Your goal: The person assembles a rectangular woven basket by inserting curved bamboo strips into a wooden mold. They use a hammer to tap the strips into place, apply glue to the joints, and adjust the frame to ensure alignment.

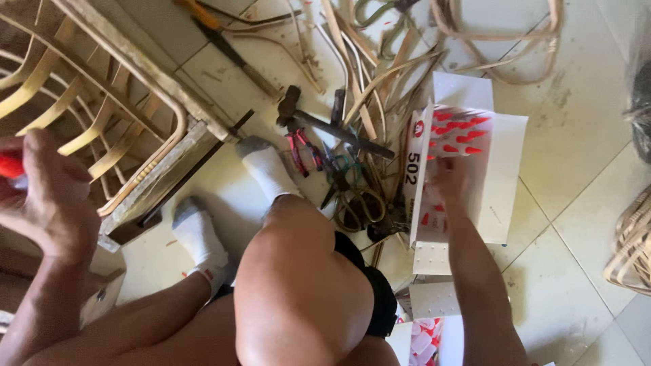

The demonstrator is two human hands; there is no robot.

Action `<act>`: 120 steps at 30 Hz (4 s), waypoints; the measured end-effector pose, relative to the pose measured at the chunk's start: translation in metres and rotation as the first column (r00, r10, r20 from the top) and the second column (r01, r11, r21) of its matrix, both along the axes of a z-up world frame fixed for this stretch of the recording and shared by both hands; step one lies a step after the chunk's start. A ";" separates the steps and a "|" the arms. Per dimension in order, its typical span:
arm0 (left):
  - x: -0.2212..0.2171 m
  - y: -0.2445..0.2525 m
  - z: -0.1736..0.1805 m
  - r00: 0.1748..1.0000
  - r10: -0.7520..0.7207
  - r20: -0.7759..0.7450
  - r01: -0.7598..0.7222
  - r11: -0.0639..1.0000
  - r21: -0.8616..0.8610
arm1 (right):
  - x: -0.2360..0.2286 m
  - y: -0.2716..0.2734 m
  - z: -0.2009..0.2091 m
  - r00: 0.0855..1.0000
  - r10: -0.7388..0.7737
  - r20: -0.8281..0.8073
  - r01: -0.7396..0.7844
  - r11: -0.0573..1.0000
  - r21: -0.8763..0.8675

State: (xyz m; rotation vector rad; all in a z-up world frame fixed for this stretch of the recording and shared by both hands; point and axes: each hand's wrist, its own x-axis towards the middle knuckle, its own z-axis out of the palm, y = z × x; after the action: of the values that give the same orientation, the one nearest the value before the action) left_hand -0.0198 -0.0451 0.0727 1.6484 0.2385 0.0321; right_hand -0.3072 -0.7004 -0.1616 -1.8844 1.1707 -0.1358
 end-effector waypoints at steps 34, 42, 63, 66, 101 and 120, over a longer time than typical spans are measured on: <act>-0.023 -0.048 0.080 0.837 -0.417 0.353 0.421 0.904 0.069 | 0.314 0.402 0.373 0.136 0.627 0.767 -0.979 0.202 0.009; -0.019 -0.050 0.076 0.896 -0.309 0.320 0.199 0.922 0.332 | 0.315 0.415 0.366 0.172 0.665 0.727 -0.970 0.241 0.009; -0.006 -0.058 0.078 0.927 -0.217 0.305 0.049 0.878 0.476 | 0.322 0.427 0.351 0.089 0.715 0.693 -0.946 0.279 -0.167; -0.003 -0.058 0.081 0.918 -0.232 0.323 0.058 0.881 0.469 | 0.328 0.426 0.338 -0.013 0.677 0.736 -0.927 0.267 -0.263; 0.025 -0.055 0.081 0.852 -0.197 0.485 0.173 0.980 0.094 | 0.291 0.456 0.239 0.238 0.504 0.831 -0.963 0.231 0.136; 0.003 -0.026 0.072 0.957 0.058 0.285 0.016 0.969 -0.248 | 0.139 0.204 0.142 0.414 0.852 -0.320 -0.902 0.431 -0.019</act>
State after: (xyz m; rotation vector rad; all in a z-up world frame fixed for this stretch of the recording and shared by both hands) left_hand -0.0172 -0.0707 0.1445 1.3704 0.0322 0.2507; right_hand -0.1683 -0.4968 -0.0193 -2.5169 0.1320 0.6566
